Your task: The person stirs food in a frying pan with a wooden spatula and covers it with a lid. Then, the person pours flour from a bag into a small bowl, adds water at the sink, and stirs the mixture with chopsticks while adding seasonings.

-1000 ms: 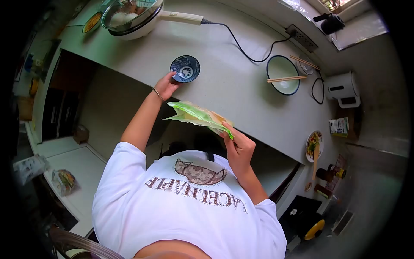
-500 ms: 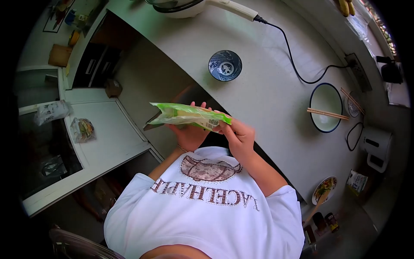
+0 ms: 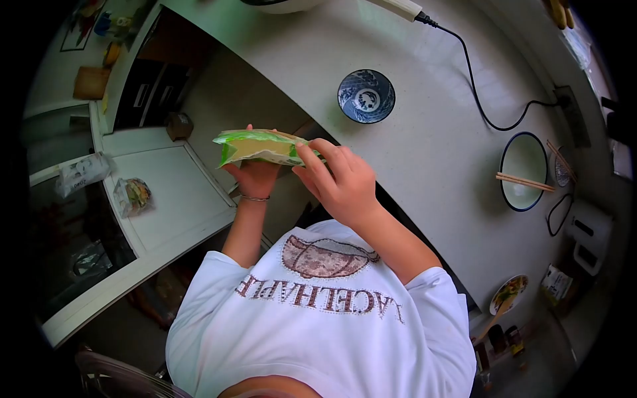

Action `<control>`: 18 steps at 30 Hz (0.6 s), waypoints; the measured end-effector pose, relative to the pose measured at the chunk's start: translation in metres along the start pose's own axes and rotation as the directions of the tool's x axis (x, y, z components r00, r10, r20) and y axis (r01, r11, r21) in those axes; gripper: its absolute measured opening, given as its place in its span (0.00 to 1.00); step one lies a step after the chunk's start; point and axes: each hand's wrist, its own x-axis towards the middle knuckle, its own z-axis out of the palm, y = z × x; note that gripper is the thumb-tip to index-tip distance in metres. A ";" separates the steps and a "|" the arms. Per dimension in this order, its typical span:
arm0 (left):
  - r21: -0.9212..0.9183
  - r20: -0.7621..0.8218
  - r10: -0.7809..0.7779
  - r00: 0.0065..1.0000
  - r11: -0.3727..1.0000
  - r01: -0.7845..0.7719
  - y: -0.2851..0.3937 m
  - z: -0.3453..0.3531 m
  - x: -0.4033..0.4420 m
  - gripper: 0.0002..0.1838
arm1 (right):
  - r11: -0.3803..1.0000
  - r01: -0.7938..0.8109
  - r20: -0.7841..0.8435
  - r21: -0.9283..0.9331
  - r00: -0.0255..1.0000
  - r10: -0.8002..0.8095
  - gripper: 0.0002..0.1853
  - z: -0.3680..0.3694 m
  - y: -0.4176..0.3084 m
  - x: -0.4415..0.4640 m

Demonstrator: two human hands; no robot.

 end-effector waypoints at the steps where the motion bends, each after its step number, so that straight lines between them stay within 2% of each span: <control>1: 0.019 -0.012 0.013 1.000 1.000 -0.013 0.002 -0.003 0.000 0.53 | 0.999 0.026 -0.038 -0.020 0.999 -0.027 0.21 0.005 0.001 0.003; 6: 0.112 0.001 0.004 1.000 0.994 -0.004 0.011 -0.004 0.005 0.53 | 1.000 -0.025 0.058 -0.019 0.998 0.026 0.13 0.009 0.004 0.007; 8: 0.093 -0.130 0.026 0.991 0.996 -0.014 0.014 -0.006 0.006 0.49 | 0.995 -0.079 0.157 0.068 0.985 0.068 0.11 0.007 0.002 0.003; 9: 0.094 -0.132 0.021 0.991 0.996 -0.008 0.016 -0.008 0.007 0.49 | 0.994 -0.085 0.158 0.067 0.985 0.073 0.11 0.007 0.000 0.003; 11: 0.140 -0.131 -0.009 0.991 0.990 0.028 0.021 -0.016 0.010 0.49 | 0.981 -0.069 0.167 0.179 0.985 0.039 0.10 0.009 -0.004 0.001; 13: 0.149 -0.171 -0.019 0.985 0.988 0.044 0.022 -0.015 0.008 0.50 | 0.979 -0.096 0.211 0.180 0.976 0.056 0.07 0.009 -0.013 -0.006; 15: 0.313 -0.207 0.030 0.978 0.949 0.037 0.026 0.012 0.005 0.50 | 0.957 -0.120 0.199 0.263 0.978 0.068 0.07 0.010 -0.018 -0.009; 16: 0.280 -0.182 -0.030 0.983 0.957 0.081 0.030 0.014 0.003 0.53 | 0.955 -0.132 0.200 0.267 0.977 0.079 0.07 0.008 -0.020 -0.009; 18: 0.273 -0.143 -0.024 0.989 0.960 0.063 0.031 0.006 0.004 0.55 | 0.924 -0.172 0.241 0.343 0.966 0.091 0.07 0.002 -0.021 -0.006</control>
